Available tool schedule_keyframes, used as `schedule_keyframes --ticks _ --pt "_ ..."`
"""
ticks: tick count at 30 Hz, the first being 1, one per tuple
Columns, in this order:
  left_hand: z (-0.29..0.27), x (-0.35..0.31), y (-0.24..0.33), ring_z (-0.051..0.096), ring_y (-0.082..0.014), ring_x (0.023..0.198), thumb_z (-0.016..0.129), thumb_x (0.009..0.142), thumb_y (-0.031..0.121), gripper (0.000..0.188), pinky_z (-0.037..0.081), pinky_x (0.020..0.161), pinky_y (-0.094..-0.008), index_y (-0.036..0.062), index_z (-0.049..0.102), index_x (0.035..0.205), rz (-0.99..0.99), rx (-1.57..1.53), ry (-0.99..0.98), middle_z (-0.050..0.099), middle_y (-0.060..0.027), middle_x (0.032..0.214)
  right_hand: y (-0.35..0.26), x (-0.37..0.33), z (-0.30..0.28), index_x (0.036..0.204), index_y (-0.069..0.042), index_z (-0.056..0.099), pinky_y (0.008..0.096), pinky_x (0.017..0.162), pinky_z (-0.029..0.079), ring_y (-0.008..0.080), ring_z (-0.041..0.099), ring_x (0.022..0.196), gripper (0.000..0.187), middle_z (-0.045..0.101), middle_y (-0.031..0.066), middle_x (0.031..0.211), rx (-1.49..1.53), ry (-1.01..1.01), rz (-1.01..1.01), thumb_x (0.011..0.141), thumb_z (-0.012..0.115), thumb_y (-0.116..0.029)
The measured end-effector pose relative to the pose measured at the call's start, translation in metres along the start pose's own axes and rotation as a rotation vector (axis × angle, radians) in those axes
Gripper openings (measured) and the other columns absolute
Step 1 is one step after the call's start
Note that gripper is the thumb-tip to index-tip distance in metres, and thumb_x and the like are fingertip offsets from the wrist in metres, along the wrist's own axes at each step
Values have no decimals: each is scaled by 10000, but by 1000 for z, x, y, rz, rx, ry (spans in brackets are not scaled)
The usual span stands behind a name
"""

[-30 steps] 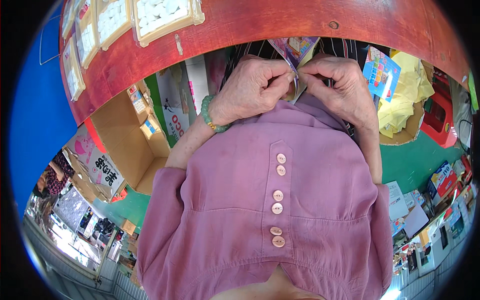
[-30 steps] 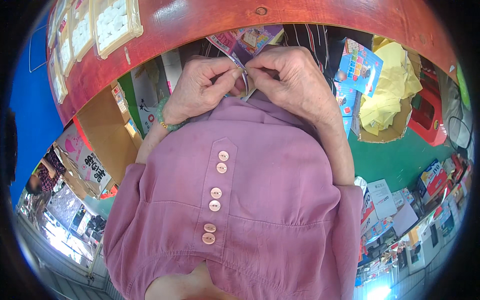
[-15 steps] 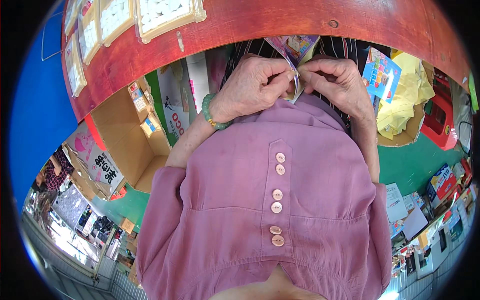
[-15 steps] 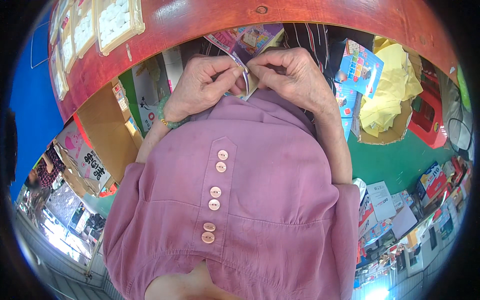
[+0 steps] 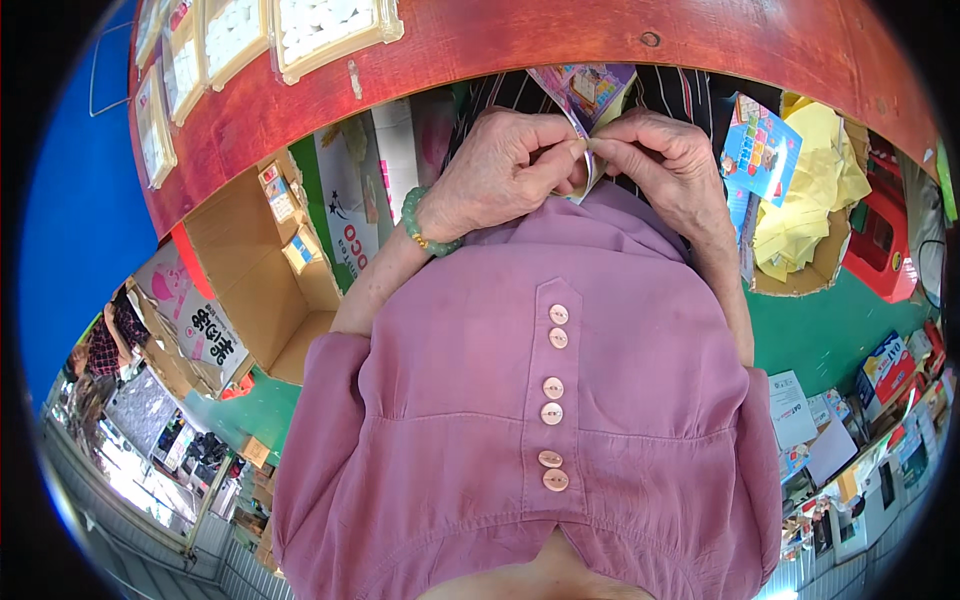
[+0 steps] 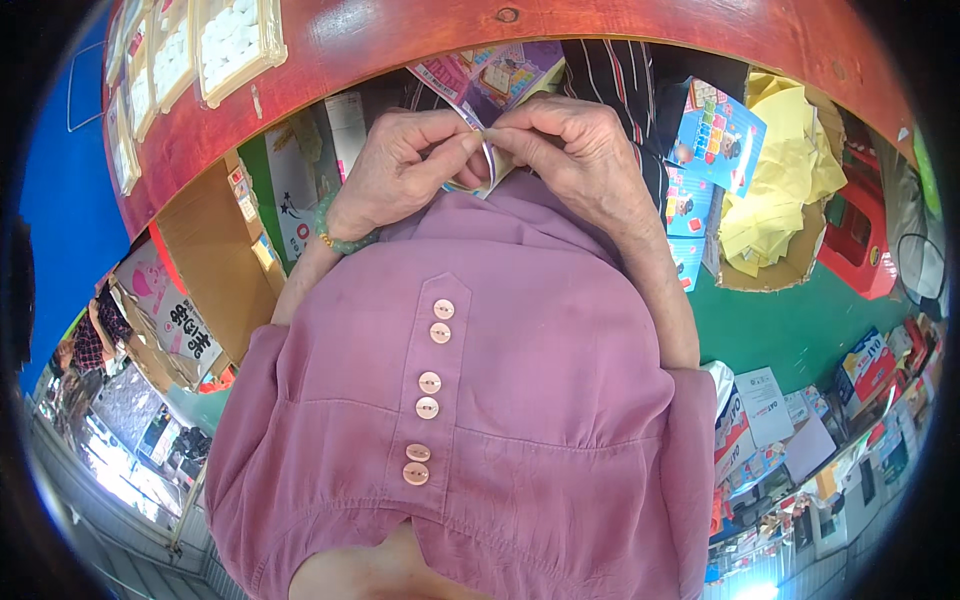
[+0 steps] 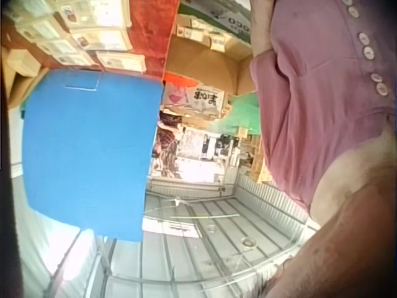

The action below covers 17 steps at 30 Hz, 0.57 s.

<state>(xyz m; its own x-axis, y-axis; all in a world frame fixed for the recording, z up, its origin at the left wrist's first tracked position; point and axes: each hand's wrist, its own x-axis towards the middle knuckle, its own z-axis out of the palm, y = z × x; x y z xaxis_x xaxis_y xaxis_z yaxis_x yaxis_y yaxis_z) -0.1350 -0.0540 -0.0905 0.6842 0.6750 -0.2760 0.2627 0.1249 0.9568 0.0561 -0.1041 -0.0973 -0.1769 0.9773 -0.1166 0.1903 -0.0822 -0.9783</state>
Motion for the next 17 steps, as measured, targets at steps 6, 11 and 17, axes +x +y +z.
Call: schedule_keyframes --ticks 6,11,17 --pt "-4 -9 -3 633 -112 674 485 908 65 192 499 596 -217 -50 617 827 -75 -97 -20 641 -75 736 6 1 8 876 44 645 224 620 461 97 558 680 77 608 62 780 73 30 -26 846 597 -9" --pt "-17 -24 -13 606 -79 584 540 875 111 190 492 546 -210 -43 637 823 -162 -158 139 651 -60 701 16 0 -2 915 23 646 204 652 454 83 557 708 87 625 46 824 218 165 13 859 584 -3" --pt "-41 -31 -50 594 -95 554 539 868 107 187 474 525 -211 -36 657 839 -177 -218 240 647 -74 679 44 -11 -31 1007 -12 641 255 755 481 116 587 742 145 668 84 892 487 545 -1 894 558 -53"
